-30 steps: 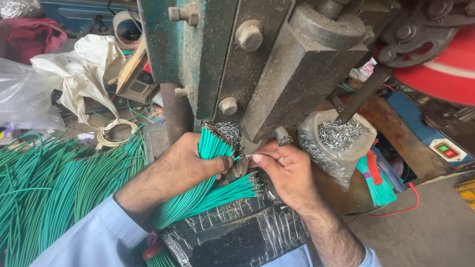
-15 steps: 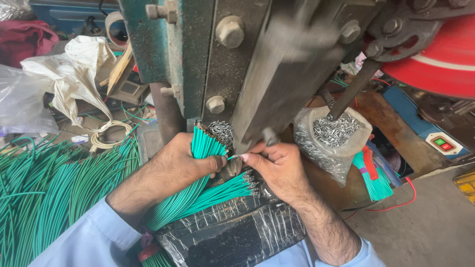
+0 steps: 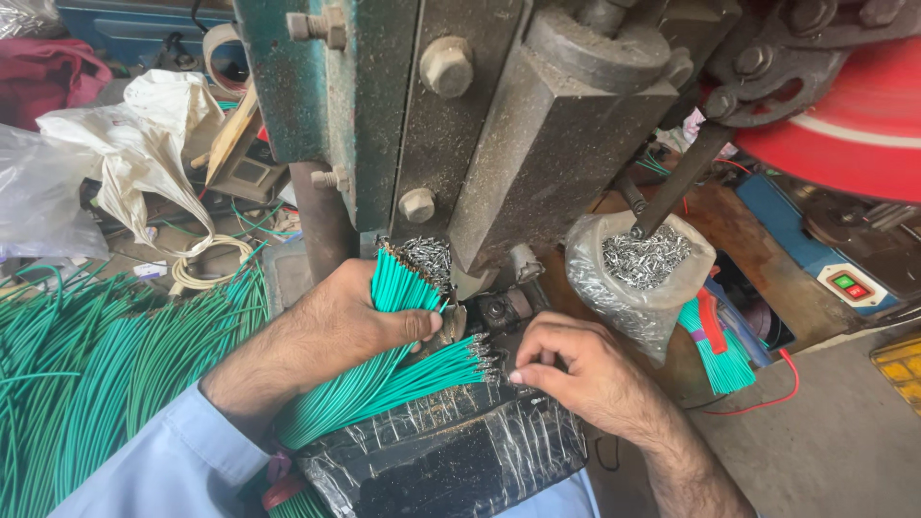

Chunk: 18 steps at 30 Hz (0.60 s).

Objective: The person holds a bundle of green wires and repeatedly places the stripped end of one wire into a bench press machine, then inserts a metal terminal from a nearby container and operates the press to crimp the terminal onto the wire end, setting the finished wire aside with the growing bundle.

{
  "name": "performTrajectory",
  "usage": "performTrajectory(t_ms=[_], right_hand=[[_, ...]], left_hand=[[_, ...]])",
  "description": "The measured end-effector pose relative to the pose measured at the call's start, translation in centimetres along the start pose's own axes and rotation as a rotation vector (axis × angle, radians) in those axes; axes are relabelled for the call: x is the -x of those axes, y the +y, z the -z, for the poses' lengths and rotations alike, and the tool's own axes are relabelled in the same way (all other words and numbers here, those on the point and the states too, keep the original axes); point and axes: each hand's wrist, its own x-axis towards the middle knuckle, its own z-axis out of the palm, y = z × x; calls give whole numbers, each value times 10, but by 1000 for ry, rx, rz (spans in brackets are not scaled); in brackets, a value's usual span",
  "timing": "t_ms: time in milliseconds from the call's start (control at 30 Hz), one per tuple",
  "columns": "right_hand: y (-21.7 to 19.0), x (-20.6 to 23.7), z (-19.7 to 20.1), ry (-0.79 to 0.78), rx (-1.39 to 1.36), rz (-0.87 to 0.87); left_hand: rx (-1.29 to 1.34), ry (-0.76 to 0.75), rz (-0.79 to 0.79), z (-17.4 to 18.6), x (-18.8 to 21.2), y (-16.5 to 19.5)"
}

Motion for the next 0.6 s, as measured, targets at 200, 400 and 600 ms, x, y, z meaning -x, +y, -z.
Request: performTrajectory(t_ms=[200,400,600], right_hand=[[3,-18,-18,207,-412,52],[4,-38,-46,308,-657,278],[9,-47,-51,262,-698,166]], left_hand=[[70,25,-52,-1,0,-4],[-60,104,-46,0,1,-6],[-29,95,21,1,2,-2]])
